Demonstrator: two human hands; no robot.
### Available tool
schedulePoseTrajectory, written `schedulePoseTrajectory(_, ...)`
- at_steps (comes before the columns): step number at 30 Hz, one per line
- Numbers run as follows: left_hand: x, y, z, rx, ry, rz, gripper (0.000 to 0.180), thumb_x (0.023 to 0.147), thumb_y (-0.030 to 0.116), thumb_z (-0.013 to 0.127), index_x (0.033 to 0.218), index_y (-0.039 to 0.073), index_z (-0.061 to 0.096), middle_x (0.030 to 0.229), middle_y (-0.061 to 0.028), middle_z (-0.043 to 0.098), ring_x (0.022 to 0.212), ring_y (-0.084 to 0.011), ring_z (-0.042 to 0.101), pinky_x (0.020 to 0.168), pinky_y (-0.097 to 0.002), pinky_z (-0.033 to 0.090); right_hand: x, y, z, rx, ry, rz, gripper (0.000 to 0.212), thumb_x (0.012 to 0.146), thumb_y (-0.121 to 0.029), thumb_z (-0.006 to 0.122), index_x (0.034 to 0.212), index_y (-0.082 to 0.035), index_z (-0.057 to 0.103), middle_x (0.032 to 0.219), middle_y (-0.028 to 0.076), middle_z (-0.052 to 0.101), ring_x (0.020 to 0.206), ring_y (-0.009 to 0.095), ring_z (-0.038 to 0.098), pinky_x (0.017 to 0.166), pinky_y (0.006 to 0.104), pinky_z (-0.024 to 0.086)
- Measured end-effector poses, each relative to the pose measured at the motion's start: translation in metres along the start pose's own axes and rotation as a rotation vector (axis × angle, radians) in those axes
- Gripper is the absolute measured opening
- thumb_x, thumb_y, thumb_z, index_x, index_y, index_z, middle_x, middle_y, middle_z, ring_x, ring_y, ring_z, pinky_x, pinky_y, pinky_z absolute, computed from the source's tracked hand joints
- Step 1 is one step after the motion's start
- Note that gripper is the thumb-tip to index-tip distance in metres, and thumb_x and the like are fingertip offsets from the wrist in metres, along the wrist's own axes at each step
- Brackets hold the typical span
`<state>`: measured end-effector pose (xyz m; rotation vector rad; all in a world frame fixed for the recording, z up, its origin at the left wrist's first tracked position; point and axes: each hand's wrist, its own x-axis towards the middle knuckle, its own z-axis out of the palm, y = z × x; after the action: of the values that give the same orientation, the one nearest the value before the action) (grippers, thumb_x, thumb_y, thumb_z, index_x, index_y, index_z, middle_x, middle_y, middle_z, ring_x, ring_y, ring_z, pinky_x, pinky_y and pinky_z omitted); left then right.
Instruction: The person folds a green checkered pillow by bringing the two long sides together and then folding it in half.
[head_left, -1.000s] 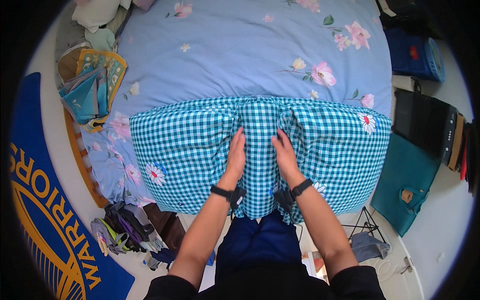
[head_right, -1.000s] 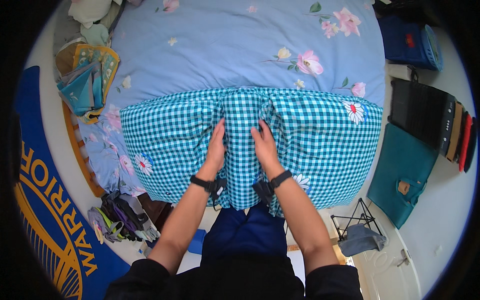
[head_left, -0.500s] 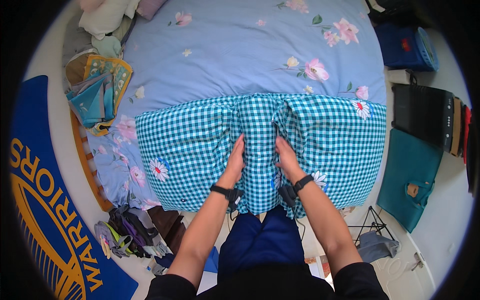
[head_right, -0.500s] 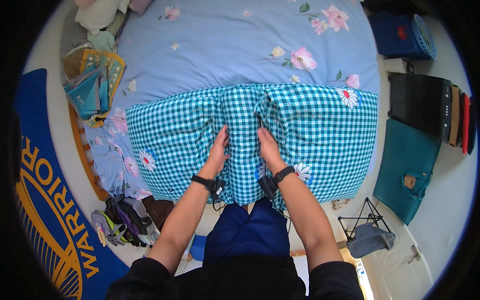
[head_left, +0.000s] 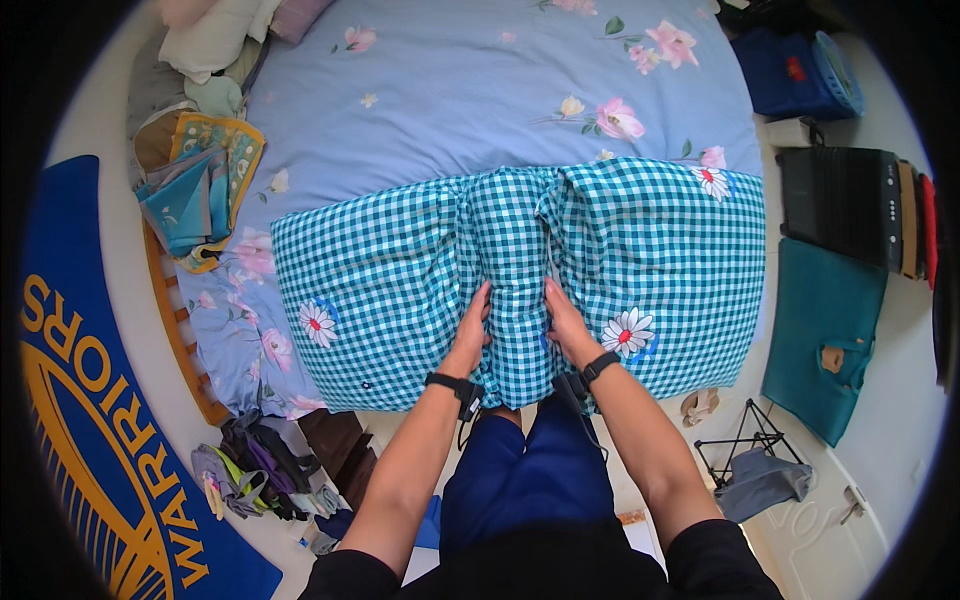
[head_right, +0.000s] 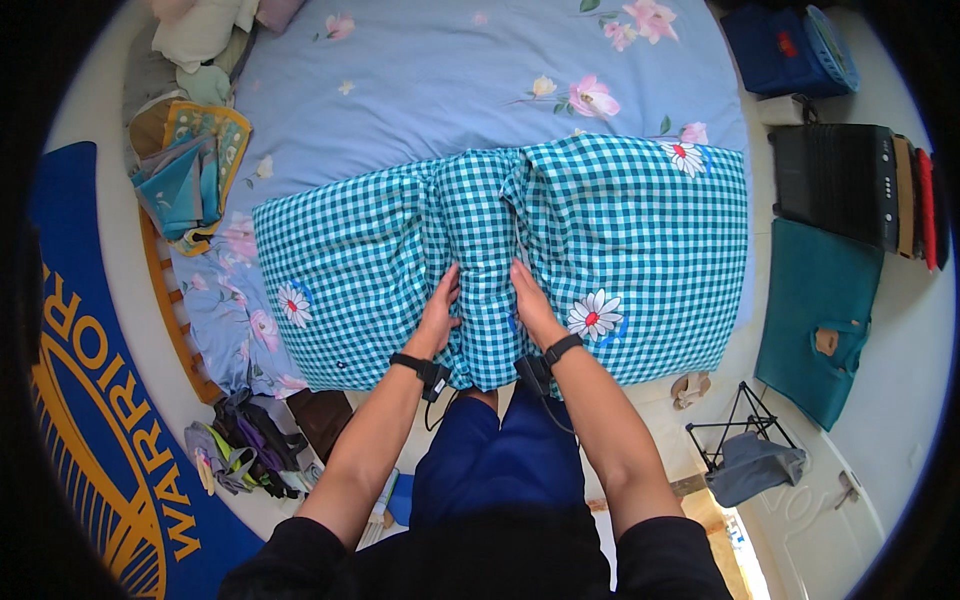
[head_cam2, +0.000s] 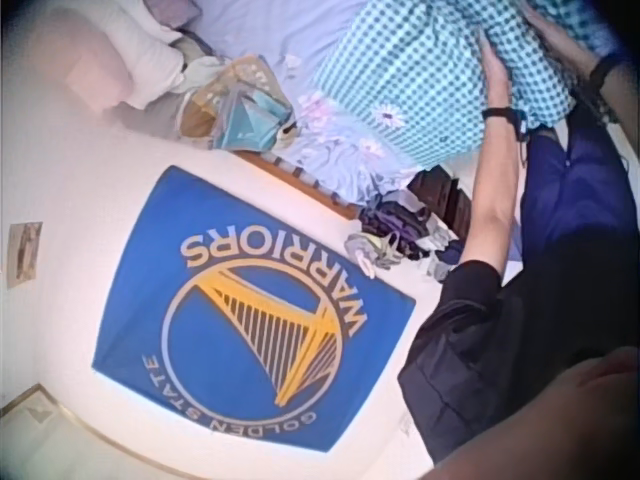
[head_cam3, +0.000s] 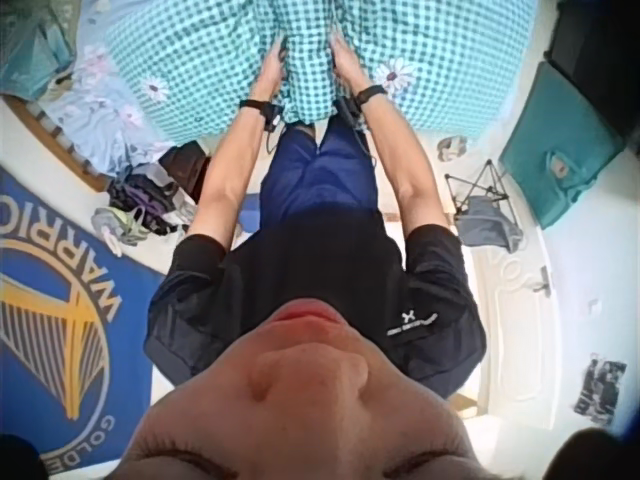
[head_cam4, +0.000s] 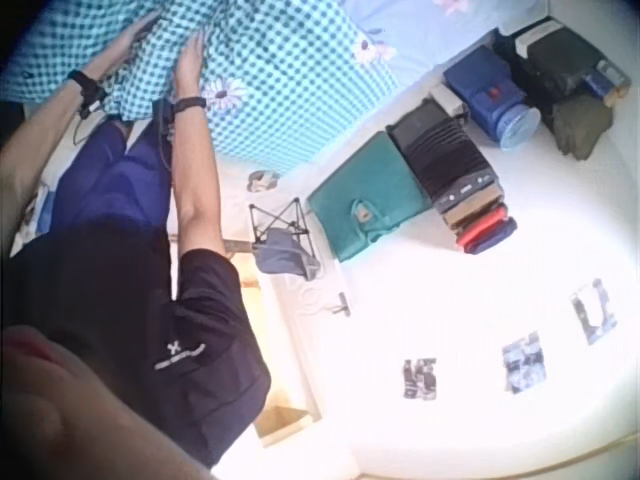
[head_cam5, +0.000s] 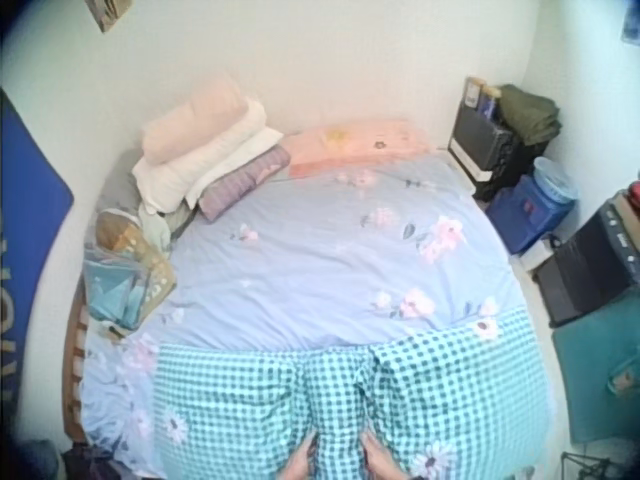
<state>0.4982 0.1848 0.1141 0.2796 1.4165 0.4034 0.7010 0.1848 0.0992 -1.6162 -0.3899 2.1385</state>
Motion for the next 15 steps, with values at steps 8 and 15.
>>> schedulePoseTrajectory(8,-0.01,-0.047,0.0,0.025,0.071,-0.03,0.069,0.103,0.057,0.033,0.161,0.021,0.025,0.167,-0.0136,0.024,0.153,-0.0323,0.024,0.114,-0.069,0.022,-0.001,0.033,0.008,-0.095,0.135,-0.082,0.064,0.108,-0.042,0.042,0.156,-0.001,0.034,0.161,0.014,0.037,0.148,0.023,0.033,0.12,0.0319,0.024)
schedulePoseTrajectory(15,-0.016,-0.055,-0.005,-0.027,0.054,0.006,0.063,0.105,0.05,0.034,0.161,0.022,0.028,0.167,-0.0147,0.023,0.153,-0.0327,0.022,0.114,-0.0669,0.024,-0.023,0.041,0.009,-0.01,0.161,-0.16,0.061,0.109,-0.043,0.043,0.155,-0.003,0.037,0.157,0.015,0.042,0.145,0.023,0.038,0.119,0.0329,0.027)
